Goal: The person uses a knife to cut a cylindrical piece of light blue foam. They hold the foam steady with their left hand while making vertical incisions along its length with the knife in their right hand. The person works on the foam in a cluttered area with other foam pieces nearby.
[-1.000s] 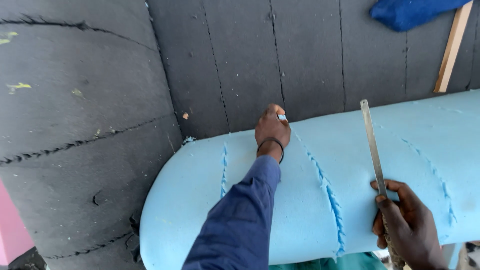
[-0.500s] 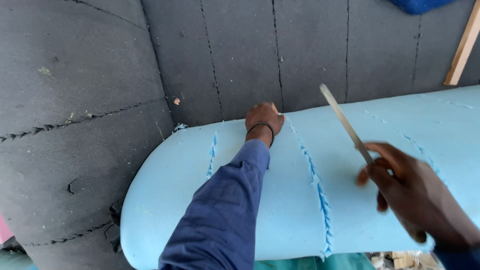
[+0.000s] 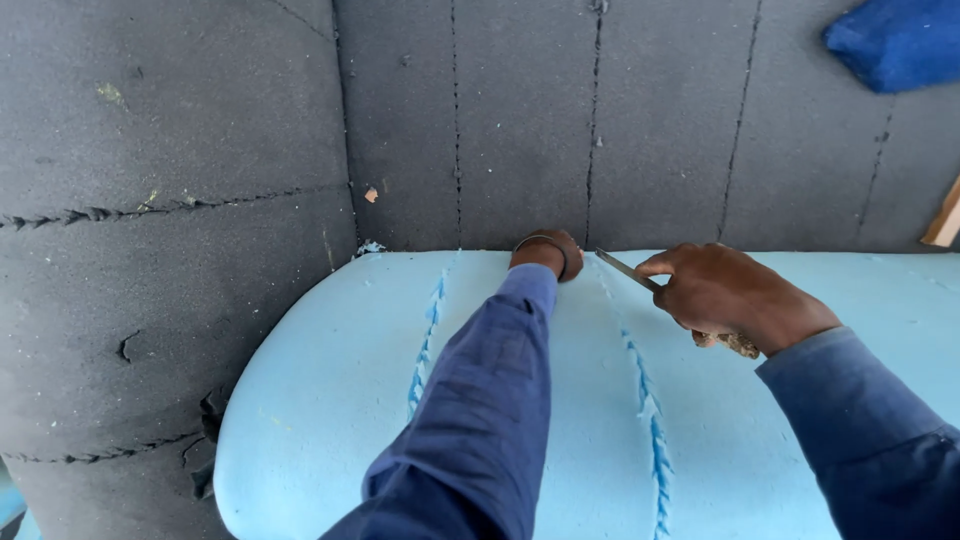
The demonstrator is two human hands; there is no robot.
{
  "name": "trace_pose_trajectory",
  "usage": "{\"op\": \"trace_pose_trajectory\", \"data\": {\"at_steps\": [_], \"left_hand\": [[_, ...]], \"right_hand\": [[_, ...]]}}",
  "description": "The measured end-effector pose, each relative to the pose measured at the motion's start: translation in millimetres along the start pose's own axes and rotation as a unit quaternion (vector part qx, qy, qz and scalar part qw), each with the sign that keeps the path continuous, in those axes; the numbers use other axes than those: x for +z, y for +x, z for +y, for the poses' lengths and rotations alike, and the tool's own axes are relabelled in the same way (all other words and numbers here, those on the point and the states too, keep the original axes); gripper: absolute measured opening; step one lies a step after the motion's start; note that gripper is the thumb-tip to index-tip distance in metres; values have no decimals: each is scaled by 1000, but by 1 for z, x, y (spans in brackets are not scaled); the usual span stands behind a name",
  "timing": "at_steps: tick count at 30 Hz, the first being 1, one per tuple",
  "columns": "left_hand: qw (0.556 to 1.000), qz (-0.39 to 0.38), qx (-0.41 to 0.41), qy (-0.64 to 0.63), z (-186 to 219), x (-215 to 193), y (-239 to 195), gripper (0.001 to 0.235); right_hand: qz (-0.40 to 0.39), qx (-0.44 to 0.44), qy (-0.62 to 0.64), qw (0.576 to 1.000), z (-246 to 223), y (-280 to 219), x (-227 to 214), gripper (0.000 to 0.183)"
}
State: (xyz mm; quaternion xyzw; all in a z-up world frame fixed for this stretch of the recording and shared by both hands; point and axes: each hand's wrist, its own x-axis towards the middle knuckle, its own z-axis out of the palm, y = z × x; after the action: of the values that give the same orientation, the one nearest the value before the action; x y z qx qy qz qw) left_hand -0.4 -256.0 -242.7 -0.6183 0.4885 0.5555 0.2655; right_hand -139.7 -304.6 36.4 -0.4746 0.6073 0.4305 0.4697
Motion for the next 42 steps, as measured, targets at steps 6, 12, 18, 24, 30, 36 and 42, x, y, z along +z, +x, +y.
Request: {"op": "trace_pose_trajectory", "data": {"at_steps": [6,12,18,24,30,36,42], "left_hand": [[1000,-7,-5,-9,10,-4,9,61],[1000,-9,-9,-12,3,2,4,60],[1000,-11,-8,-23,1,2,6,59],[999,-8,-3,-35,-1,7,5,58],[999,-6,1,-44,-5,8,6,57],[999,-4,6,-49,-7,6,8,57],[999,-7,9,-48,-7,13,7,56]], "right_hand": [[-18,-10,-32,999,-5,37,-4,60],[-17,-52,-37,998,-4,64,-5,55],[-4,-96,-35,995,4,101,9,54],[13,-92,-78,993,1,159,29,53],[36,-42,-129,990,-1,203,26,49],[25,-39,-156,987,-12,190,24,40],[31,-46,-129,990,-15,225,45,40]]}}
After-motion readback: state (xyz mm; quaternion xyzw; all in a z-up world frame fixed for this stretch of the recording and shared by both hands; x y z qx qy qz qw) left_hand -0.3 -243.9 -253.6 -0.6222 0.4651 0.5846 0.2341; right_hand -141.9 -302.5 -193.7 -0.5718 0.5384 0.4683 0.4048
